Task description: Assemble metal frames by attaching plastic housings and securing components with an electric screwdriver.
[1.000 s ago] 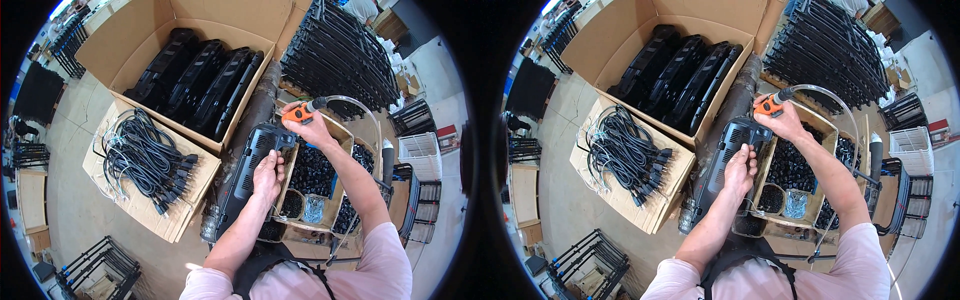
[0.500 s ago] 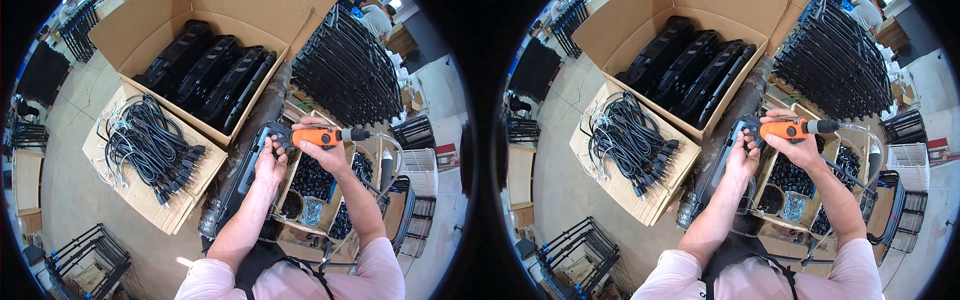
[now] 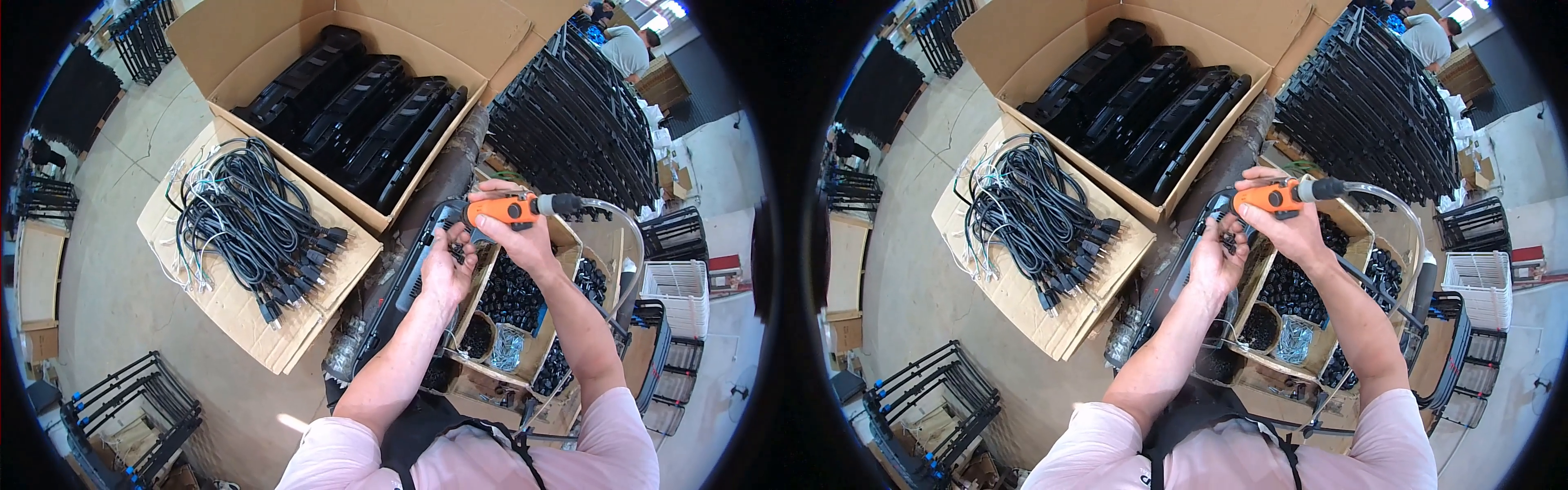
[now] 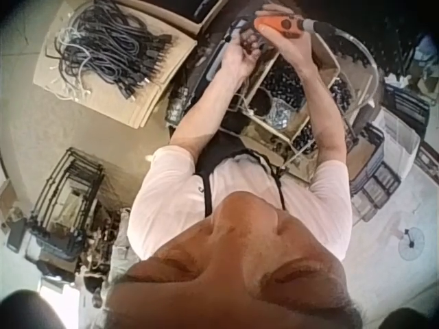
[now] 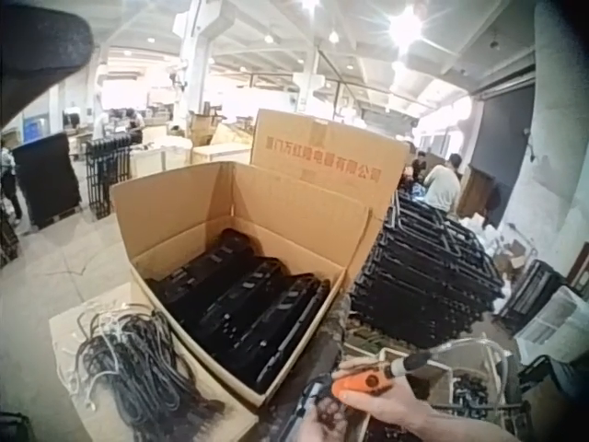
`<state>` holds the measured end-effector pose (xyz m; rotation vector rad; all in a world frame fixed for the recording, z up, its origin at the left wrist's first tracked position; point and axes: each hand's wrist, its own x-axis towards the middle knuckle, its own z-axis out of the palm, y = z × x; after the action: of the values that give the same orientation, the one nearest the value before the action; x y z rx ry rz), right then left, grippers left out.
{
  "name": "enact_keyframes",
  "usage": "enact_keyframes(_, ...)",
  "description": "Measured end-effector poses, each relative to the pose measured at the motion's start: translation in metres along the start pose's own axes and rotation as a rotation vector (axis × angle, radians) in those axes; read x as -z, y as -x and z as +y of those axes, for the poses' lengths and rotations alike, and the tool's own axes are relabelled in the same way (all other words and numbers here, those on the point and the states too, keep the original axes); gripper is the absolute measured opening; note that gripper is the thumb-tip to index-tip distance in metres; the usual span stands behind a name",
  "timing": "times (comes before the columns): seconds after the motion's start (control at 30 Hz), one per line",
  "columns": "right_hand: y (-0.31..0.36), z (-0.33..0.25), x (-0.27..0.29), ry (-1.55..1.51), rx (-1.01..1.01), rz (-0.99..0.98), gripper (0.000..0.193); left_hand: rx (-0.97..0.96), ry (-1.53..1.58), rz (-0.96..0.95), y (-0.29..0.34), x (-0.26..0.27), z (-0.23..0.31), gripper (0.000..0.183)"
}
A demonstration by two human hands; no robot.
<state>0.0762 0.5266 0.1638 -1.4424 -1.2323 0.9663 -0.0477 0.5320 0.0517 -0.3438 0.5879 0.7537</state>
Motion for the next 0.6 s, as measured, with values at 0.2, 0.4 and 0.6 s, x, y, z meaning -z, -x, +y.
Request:
enact_keyframes(0.2, -0.021, 0.015, -0.011, 0.129, -0.014, -0.026, 0.053, 0.122, -0.115, -0.057, 0.026, 0.023, -0.018, 0.028)
enact_keyframes(0.4, -0.026, 0.025, -0.015, 0.202, 0.088, -0.09, 0.035, 0.173, -0.106, 0.015, 0.061, 0.038, -0.033, 0.028)
enact_keyframes(0.6, -0.026, 0.025, -0.023, 0.176, 0.064, -0.076, 0.033, 0.25, -0.104, 0.142, 0.102, 0.069, -0.044, 0.025)
